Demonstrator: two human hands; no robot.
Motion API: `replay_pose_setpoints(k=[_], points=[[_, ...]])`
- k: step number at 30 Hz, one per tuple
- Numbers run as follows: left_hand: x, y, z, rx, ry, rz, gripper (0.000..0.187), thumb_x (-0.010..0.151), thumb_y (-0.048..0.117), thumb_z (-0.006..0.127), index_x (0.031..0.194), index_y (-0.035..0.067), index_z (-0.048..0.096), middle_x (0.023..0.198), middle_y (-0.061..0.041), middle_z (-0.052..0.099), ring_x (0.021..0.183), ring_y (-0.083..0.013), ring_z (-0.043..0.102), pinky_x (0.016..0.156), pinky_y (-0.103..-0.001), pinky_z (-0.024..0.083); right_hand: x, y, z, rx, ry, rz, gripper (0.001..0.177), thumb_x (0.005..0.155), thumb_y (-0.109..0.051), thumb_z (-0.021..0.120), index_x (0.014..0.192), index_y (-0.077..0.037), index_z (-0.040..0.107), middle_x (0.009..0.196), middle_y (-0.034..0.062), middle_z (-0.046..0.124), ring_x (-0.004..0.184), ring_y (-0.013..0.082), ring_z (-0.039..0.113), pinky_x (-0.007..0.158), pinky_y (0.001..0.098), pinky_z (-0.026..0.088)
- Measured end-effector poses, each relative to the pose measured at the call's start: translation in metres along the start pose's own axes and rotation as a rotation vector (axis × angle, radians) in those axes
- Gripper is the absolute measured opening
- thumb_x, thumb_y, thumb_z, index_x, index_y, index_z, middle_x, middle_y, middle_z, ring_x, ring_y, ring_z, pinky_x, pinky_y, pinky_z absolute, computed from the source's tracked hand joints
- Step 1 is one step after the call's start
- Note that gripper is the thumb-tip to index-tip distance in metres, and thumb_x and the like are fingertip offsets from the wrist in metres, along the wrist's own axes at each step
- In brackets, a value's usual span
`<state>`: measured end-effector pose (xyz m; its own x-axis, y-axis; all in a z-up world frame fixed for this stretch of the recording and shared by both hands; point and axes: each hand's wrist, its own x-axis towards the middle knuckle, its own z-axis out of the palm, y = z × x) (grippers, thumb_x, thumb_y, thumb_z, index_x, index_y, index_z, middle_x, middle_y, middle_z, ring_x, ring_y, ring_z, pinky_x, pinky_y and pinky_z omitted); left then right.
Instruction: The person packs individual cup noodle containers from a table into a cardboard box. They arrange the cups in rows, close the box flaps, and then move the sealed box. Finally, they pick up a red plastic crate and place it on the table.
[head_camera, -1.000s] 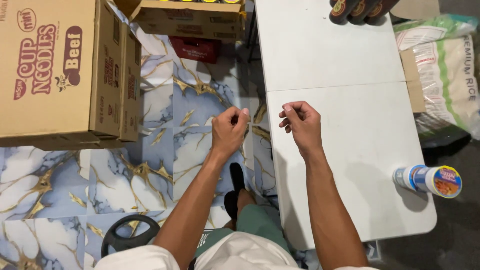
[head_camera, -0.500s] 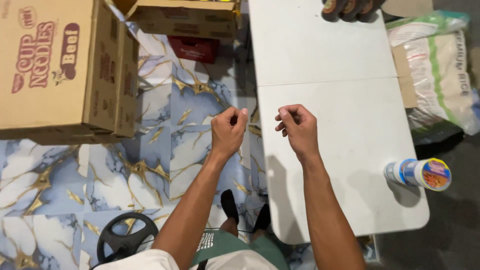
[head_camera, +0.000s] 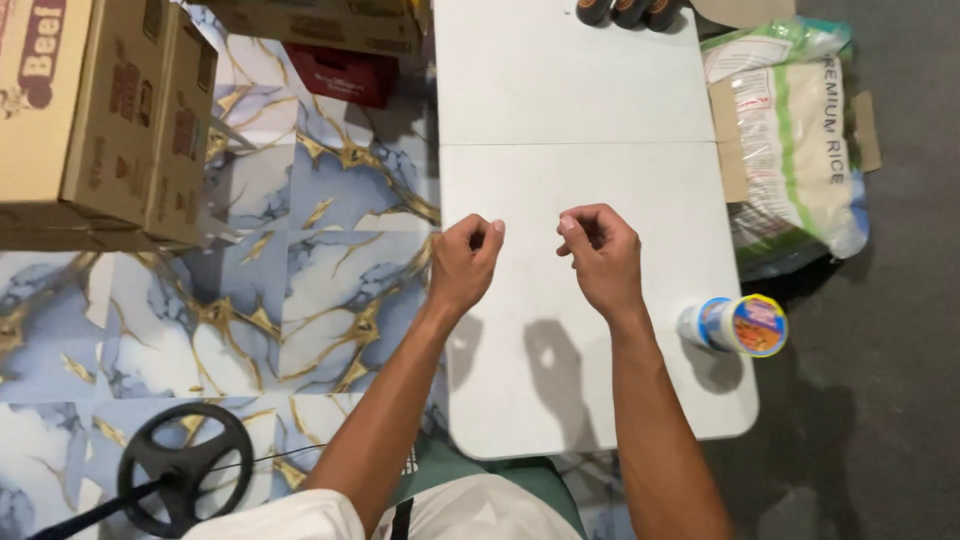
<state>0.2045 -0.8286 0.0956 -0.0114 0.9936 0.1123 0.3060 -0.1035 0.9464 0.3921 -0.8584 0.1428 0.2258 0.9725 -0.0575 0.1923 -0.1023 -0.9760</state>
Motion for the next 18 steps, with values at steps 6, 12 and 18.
replay_pose_setpoints(k=[6,12,18], points=[[-0.05,0.026,0.109,-0.03,-0.238,-0.081,0.024,0.093,0.023,0.068,0.086,0.0,0.066,0.07,-0.003,0.066,0.062,-0.0137,0.059,0.059,-0.032,0.051,-0.019,0.021,-0.119,-0.268,0.098,-0.106,0.018,0.098,-0.019,0.07,0.104,-0.002,0.07,0.087,0.0056,0.074,0.073,0.0116,0.069,0.066,0.0269,0.055],[-0.096,0.028,0.206,0.096,-0.569,-0.192,0.057,0.083,0.025,0.072,0.132,0.003,0.052,0.111,-0.017,0.063,0.085,-0.0266,0.063,0.076,-0.04,0.055,-0.038,0.072,-0.232,-0.4,0.197,-0.172,0.022,0.093,-0.02,0.077,0.107,-0.003,0.073,0.097,0.0076,0.075,0.081,0.0159,0.072,0.072,0.0298,0.057],[-0.129,-0.023,0.294,0.213,-0.655,0.017,0.082,0.074,0.021,0.08,0.144,0.003,0.041,0.133,-0.024,0.054,0.123,-0.0399,0.053,0.106,-0.048,0.045,-0.063,0.101,-0.309,-0.587,0.186,-0.165,0.05,0.077,-0.035,0.087,0.116,-0.006,0.073,0.123,0.0119,0.067,0.112,0.0256,0.064,0.081,0.0385,0.057]])
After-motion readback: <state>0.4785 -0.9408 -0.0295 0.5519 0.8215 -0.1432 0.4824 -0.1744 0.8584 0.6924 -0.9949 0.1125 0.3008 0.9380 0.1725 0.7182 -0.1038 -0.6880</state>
